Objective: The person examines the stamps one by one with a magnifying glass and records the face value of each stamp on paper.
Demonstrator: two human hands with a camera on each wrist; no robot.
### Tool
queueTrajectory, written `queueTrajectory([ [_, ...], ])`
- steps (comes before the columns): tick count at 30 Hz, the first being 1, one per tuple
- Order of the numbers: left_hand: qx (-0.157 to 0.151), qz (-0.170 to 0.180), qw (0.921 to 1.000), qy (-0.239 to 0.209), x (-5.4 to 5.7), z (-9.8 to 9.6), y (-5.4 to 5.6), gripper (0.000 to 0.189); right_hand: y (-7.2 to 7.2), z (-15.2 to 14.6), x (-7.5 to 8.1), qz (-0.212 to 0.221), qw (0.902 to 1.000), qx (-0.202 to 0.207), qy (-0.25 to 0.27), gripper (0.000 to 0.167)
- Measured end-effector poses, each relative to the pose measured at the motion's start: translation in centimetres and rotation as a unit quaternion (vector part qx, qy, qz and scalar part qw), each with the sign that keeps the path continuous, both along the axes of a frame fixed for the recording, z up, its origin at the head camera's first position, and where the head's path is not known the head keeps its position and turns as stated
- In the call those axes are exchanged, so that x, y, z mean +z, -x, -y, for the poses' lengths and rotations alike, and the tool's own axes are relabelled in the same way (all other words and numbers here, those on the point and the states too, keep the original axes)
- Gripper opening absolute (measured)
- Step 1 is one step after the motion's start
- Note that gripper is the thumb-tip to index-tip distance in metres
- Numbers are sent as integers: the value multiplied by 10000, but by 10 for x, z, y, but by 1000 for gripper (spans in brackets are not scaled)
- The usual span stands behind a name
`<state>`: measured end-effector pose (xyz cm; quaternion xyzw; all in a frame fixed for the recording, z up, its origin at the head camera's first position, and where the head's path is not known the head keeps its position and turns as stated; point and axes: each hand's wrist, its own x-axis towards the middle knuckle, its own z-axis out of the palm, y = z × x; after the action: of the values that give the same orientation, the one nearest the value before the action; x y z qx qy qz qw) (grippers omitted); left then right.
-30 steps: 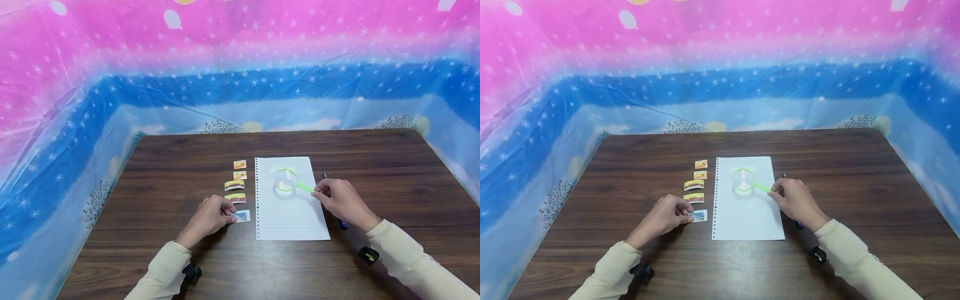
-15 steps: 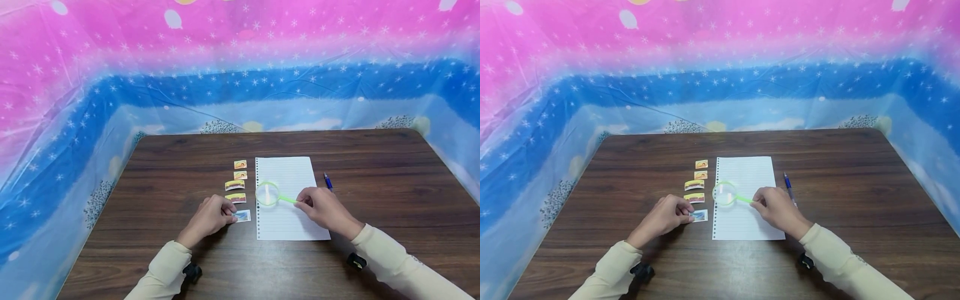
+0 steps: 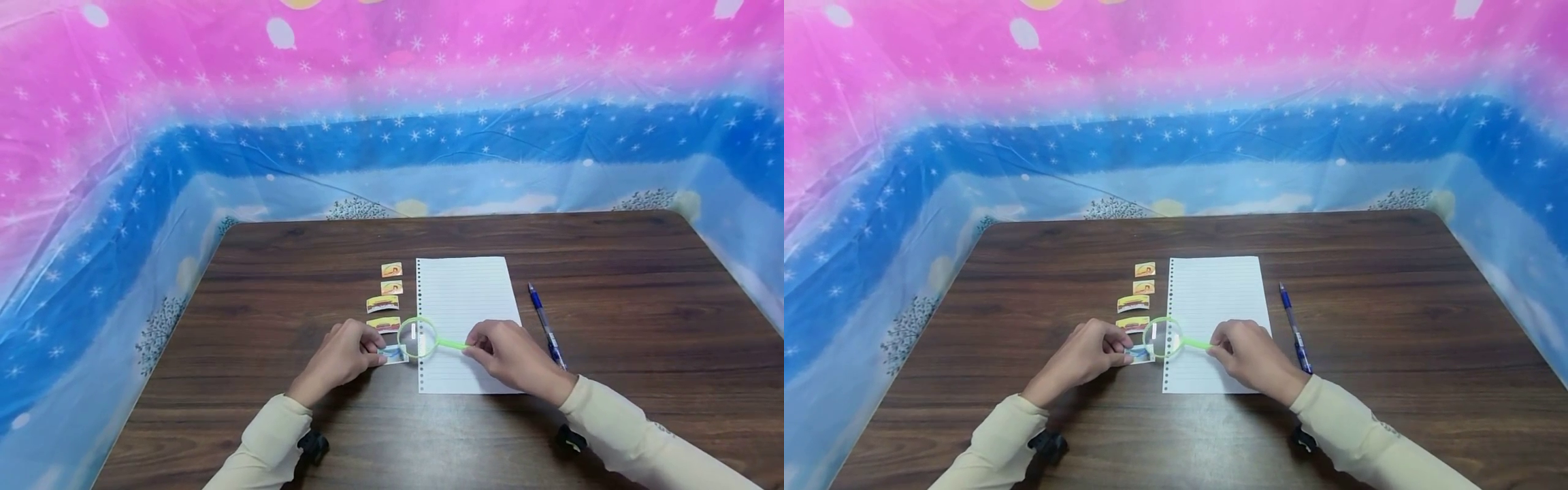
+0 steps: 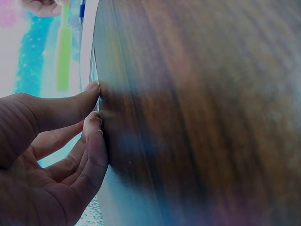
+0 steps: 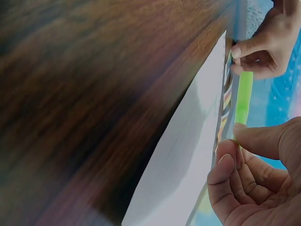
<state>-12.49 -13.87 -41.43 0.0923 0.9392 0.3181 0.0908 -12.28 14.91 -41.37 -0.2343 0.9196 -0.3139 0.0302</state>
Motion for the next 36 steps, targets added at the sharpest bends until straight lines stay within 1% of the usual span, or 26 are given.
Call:
queueTrajectory([
  [8,-9,29,10000,-8,1,0,0,11,-4,8,-1,111,9998,179,62,5],
  [14,-41,21,10000,-4,1,0,0,11,-5,11,0,48,9994,285,171,5],
  [21,-58,-10,10000,3,1,0,0,11,-5,12,1,-55,9992,380,146,6],
  [30,-11,68,10000,61,2,0,0,12,-5,15,2,41,9995,282,95,7],
  [36,-50,59,10000,42,1,1,0,11,-5,12,1,120,9996,223,80,6],
])
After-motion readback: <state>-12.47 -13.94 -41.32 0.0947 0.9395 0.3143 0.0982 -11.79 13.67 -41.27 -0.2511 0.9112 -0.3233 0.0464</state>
